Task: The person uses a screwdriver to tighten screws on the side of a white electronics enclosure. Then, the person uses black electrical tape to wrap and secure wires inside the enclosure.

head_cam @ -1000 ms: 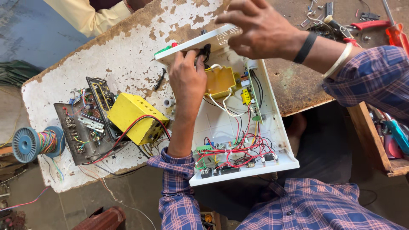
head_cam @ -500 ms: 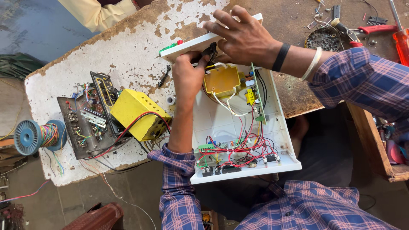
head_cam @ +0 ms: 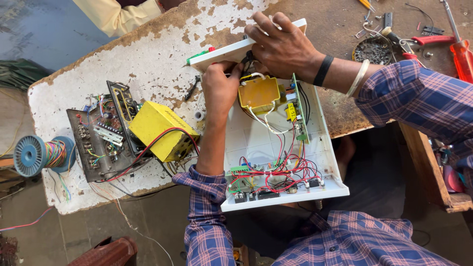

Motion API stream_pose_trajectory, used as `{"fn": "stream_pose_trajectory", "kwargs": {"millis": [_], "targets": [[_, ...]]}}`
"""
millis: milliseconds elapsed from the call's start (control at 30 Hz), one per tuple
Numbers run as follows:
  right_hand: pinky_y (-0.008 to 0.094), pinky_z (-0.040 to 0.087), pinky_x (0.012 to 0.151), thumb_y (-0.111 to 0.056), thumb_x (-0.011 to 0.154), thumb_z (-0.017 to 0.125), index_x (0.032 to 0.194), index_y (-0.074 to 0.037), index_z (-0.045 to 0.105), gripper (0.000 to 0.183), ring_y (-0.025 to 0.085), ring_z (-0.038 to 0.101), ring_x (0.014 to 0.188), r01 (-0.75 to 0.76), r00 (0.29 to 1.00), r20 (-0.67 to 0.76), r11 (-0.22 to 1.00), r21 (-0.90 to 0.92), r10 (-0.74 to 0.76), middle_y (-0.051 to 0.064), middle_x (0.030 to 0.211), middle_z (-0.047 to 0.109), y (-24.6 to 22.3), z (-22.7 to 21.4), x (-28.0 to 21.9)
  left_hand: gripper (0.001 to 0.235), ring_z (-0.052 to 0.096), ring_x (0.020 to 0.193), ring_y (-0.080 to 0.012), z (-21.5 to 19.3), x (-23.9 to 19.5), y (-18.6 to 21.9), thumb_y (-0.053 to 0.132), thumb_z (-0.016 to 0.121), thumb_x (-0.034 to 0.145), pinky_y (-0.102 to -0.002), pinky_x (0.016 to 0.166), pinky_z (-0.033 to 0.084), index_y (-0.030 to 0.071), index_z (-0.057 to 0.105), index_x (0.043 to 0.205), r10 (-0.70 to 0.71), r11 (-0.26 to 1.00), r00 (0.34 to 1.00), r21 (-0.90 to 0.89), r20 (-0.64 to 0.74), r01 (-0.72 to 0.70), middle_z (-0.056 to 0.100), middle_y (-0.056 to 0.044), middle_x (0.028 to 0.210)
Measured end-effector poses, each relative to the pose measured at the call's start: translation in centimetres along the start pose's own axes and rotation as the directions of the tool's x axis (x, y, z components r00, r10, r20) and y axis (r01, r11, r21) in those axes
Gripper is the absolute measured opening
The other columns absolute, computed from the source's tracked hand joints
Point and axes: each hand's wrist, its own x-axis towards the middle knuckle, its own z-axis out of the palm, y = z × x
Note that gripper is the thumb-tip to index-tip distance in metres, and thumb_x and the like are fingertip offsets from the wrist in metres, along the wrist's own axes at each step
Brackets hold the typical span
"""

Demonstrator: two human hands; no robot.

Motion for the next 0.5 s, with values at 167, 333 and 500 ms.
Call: {"fn": "stream_pose_trajectory", "kwargs": {"millis": [167,333,500], "targets": [[0.041,0.028,0.115,-0.046,0.092,0.069,0.097,-0.017,0.078,0.03,0.025,0.038,0.144,0.019,1.0,0.006,0.998,-0.067,-0.019,0.004,0.144,0.056,0.5,-0.1,0.3,0.024,0.079,0.086,-0.0227,-0.6,-0.1,1.7,0.019,0.077,0.088,-0.035,0.081,0.059,0.004,0.078,0.107,0.1,0.977,0.995,-0.185,-0.017,-0.102,0.08,-0.013,0.096],[0.043,0.028,0.113,-0.052,0.087,0.068,0.095,-0.017,0.081,0.038,0.026,0.039,0.143,0.009,1.0,0.012,1.0,-0.012,-0.009,0.005,0.151,0.056,0.4,-0.5,-0.2,0.024,0.075,0.081,-0.0121,0.4,0.5,0.2,0.013,0.074,0.091,-0.027,0.077,0.06,-0.001,0.077,0.11,0.01,0.892,0.976,-0.442,0.218,0.09,0.081,-0.011,0.095],[0.045,0.026,0.115,-0.051,0.093,0.074,0.084,-0.018,0.076,0.035,0.027,0.038,0.147,0.028,0.999,-0.02,0.998,-0.062,-0.029,0.003,0.148,0.056,0.7,-0.6,-0.7,0.025,0.073,0.083,-0.011,1.5,0.6,-1.4,0.011,0.074,0.093,-0.026,0.077,0.059,-0.004,0.077,0.112,-0.012,0.823,0.963,-0.544,0.269,0.162,0.08,-0.01,0.097]]}}
